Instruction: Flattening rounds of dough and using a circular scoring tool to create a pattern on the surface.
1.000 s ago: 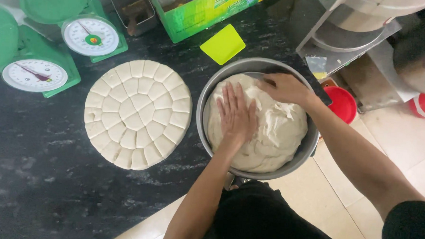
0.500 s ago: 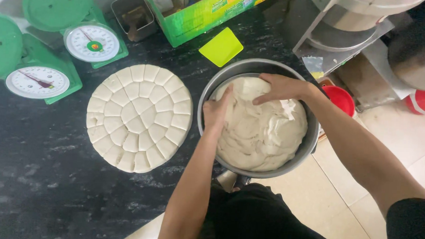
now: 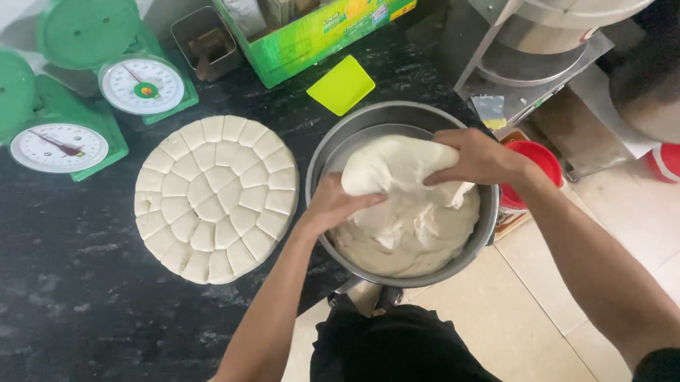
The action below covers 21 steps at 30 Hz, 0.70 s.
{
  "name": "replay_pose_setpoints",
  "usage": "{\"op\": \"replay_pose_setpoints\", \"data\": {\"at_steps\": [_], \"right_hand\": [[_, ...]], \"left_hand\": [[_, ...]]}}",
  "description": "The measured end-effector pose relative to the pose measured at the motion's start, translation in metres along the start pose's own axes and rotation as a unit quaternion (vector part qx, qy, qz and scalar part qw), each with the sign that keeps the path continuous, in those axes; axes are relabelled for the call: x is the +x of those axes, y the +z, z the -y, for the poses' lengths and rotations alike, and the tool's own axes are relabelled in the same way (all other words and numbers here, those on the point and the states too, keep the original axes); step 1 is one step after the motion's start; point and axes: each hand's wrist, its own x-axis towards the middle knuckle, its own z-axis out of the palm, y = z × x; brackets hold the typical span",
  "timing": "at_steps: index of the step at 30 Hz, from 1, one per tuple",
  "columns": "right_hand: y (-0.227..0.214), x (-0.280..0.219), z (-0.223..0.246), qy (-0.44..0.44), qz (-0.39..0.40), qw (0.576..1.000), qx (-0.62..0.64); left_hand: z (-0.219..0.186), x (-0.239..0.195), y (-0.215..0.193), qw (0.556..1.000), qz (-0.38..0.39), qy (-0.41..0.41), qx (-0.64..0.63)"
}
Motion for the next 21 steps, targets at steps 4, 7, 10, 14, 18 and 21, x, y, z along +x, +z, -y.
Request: {"op": "replay_pose_setpoints", "data": {"at_steps": [4,7,10,14,18,21], "right_hand": [[-0.03,-0.037,-0.012,-0.05,0.014,0.999,-0.008],[-0.045,-0.035,0.009,0.021,0.014,1.0,0.01],[-0.036,0.005,0.021,0.155,-0.014,0.988,-0.013],[0.025,0.055,-0.053,0.047,-0.048,0.986,-0.153],[0.044,0.054,-0.05,-0.105,-0.112,0.97,-0.19],[0.065,0.063,-0.04,-0.142,-0.145,0.958,-0.204]], "left_hand": [[-0.039,-0.037,-0.026,0.997,0.079,0.013,-0.011],[-0.029,-0.024,-0.035,0.998,0.068,-0.001,-0.003],[-0.002,0.012,-0.028,0.996,-0.024,-0.088,0.02],[0.042,0.027,0.009,0.958,-0.095,-0.141,0.23],[0.029,0.019,0.03,0.908,-0.16,-0.092,0.375],[0.051,0.035,0.051,0.894,-0.191,0.011,0.405]]}}
